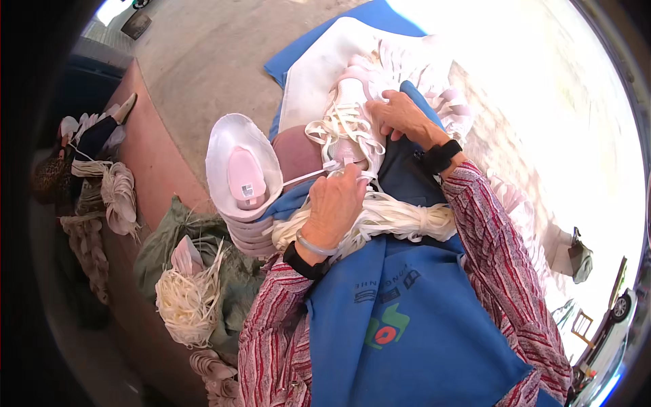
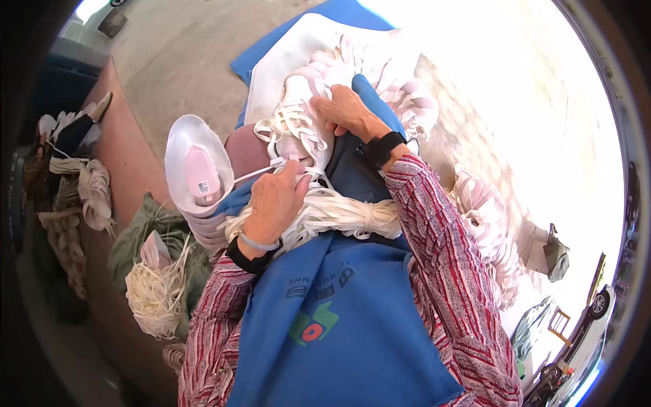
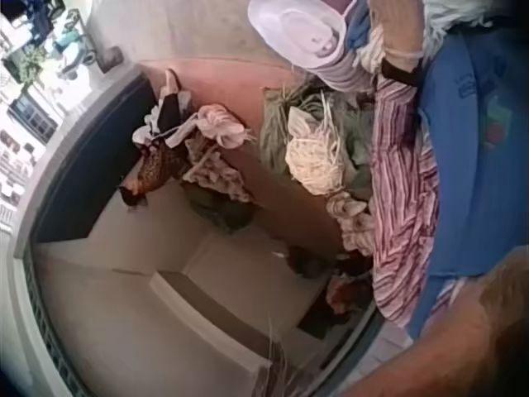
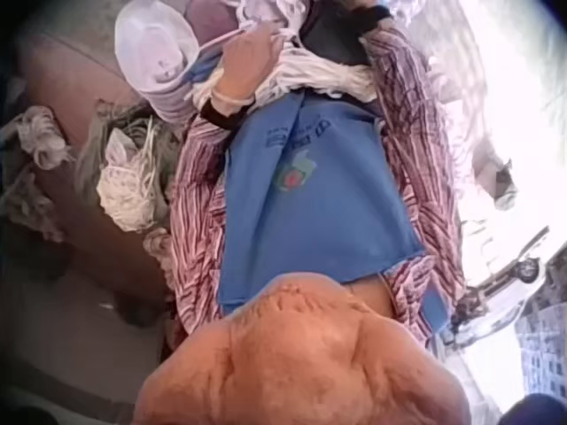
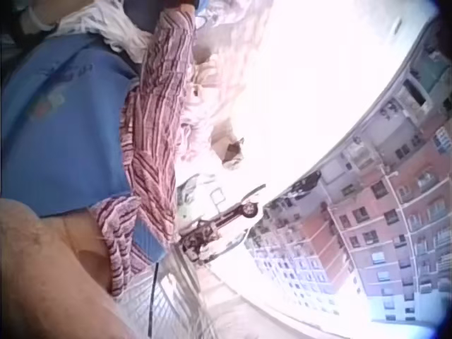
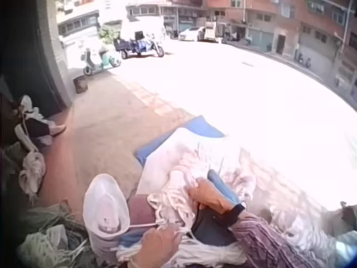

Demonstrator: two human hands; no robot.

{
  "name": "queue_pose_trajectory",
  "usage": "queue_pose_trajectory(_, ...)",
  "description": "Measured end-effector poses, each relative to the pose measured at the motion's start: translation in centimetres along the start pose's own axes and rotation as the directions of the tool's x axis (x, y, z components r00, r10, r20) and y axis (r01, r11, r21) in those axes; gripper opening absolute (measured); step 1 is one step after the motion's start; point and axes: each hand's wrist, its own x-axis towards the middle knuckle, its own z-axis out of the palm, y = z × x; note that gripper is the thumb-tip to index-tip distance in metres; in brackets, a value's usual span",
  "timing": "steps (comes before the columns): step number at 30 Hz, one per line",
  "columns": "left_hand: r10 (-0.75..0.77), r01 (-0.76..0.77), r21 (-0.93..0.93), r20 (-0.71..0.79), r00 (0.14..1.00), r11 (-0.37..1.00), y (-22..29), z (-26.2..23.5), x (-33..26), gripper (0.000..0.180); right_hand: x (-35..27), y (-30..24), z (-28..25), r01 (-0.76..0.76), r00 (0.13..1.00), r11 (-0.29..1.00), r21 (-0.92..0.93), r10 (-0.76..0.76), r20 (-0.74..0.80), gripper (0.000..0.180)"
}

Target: The person laces a shoe by hand, pulling laces through the eyelets and tightening them, then repeats the process for another shoe.

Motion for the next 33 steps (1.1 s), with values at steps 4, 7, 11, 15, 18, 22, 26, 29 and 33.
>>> queue_pose_trajectory(4,0.360,-0.346,0.114,-0.435,0.825,0.931,-1.0,1.4,0.5,0.035,0.7,1.6,-0.5,0.090,0.984,0.981,0.173,-0.061,-0.167,0.039)
queue_pose_trajectory(7,0.433,-0.397,0.181,-0.476,0.765,0.900,-1.3,2.1,0.6,0.029,0.5,2.3,-0.7,0.137,0.989,0.944,0.301,-0.113,-0.095,0.030)
queue_pose_trajectory(11,0.423,-0.390,0.175,-0.505,0.752,0.904,-1.7,2.0,0.9,0.026,0.2,2.8,0.3,0.162,0.919,0.769,0.619,-0.346,0.189,0.029)
queue_pose_trajectory(15,0.374,-0.419,0.070,-0.599,0.709,0.906,-1.4,1.1,1.7,0.019,0.7,4.0,0.9,-0.022,0.852,0.418,0.908,-0.468,0.236,0.041)
queue_pose_trajectory(18,0.268,-0.427,-0.147,-0.588,0.763,0.892,-1.1,-1.0,1.9,0.022,1.2,2.7,1.8,-0.059,0.860,0.311,0.949,-0.466,0.206,0.037)
queue_pose_trajectory(22,0.168,-0.444,-0.418,-0.551,0.818,0.792,-2.2,-3.2,3.4,0.036,0.3,2.8,3.5,0.150,0.966,0.442,0.884,-0.256,-0.036,0.037)
queue_pose_trajectory(26,0.103,-0.371,-0.573,-0.445,0.889,0.731,-3.3,-4.1,3.5,0.043,-5.3,2.4,5.3,0.232,0.973,0.887,0.399,-0.215,-0.087,0.045)
queue_pose_trajectory(29,0.100,-0.362,-0.642,-0.407,0.908,0.676,-3.1,-4.1,4.0,0.043,-7.3,2.4,5.8,0.297,0.955,0.939,0.174,-0.292,-0.053,0.045)
queue_pose_trajectory(33,0.060,-0.352,-0.737,-0.392,0.918,0.576,-3.8,-3.4,4.5,0.042,-10.3,1.0,5.8,0.087,0.962,0.987,0.133,-0.118,0.248,0.052)
